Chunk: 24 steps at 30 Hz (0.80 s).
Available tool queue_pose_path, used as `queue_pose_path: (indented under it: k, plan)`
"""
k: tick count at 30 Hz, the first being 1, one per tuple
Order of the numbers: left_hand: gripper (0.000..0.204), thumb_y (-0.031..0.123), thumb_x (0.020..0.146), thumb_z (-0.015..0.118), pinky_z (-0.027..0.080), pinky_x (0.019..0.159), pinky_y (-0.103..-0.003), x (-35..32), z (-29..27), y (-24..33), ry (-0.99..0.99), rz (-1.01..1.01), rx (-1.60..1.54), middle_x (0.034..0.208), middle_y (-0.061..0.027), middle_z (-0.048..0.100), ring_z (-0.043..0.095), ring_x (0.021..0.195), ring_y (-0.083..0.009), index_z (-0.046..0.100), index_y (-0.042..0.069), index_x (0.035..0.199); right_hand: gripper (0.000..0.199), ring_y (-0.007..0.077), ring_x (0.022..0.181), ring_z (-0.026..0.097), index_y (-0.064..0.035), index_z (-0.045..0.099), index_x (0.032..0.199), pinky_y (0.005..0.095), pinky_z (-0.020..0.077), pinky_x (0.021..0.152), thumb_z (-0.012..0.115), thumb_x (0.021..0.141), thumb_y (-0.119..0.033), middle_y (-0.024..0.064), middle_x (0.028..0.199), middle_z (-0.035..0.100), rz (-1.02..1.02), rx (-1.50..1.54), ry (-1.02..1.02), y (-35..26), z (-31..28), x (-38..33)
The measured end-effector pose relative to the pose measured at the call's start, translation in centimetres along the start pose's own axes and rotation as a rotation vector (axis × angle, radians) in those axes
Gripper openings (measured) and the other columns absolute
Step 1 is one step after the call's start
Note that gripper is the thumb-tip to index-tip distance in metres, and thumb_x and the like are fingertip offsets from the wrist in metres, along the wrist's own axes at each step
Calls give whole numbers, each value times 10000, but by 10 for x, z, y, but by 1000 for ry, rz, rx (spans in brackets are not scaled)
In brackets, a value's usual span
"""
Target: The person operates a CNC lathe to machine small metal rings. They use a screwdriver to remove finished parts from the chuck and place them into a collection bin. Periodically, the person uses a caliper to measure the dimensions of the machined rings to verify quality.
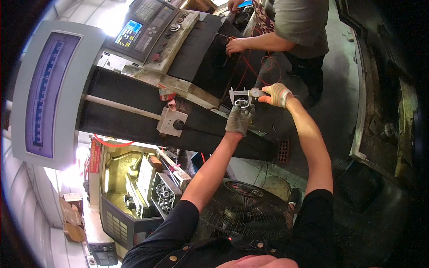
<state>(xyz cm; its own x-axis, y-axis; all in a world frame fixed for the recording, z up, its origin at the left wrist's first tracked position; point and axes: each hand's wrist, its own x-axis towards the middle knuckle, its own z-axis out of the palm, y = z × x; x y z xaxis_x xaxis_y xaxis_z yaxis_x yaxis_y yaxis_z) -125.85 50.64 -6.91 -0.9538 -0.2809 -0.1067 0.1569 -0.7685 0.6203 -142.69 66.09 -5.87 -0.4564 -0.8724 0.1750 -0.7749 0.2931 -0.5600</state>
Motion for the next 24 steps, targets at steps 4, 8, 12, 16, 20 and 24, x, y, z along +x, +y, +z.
queue_pose_path:
  k: [4,8,12,16,20,24]
  plan:
    - [394,160,756,665,434,896,-440,-2,-6,-1,0,-31,-19,1077,-139,524,517,1018,-336,484,44,1087,510,369,859,572,-66,579,990,432,437,744,501,797,-531,199,858,614,-2,-8,-14,-1,1,-4]
    - [401,149,765,655,422,911,-446,-5,-5,-3,7,-36,-64,1089,-154,518,507,1025,-344,468,34,1100,506,370,853,573,-64,578,983,435,439,734,498,800,-529,199,858,615,9,-19,-17,-1,3,-6]
    - [400,159,771,653,420,916,-446,-11,-8,-1,9,-33,-54,1095,-156,520,504,1034,-334,467,32,1102,501,367,848,575,-62,578,971,436,441,723,496,802,-527,199,857,614,-5,-12,-25,-7,3,-8]
    - [390,168,777,649,437,898,-437,-15,-5,1,5,-40,-21,1083,-159,535,522,1016,-325,473,35,1097,498,364,851,576,-61,579,970,432,443,725,498,803,-523,195,858,615,7,-43,-27,-12,4,-10]
    - [352,165,786,639,460,869,-429,-19,-4,3,13,-42,-26,1059,-162,556,543,989,-326,491,36,1078,495,362,850,578,-61,581,966,427,444,733,497,804,-521,192,859,616,-1,-33,-24,-16,6,-11]
    - [324,170,797,627,469,855,-428,-22,-2,3,6,-38,-27,1046,-161,565,547,987,-328,504,35,1065,434,370,775,573,-73,571,852,436,441,659,532,787,-501,177,763,605,-54,-10,90,-13,13,-13]
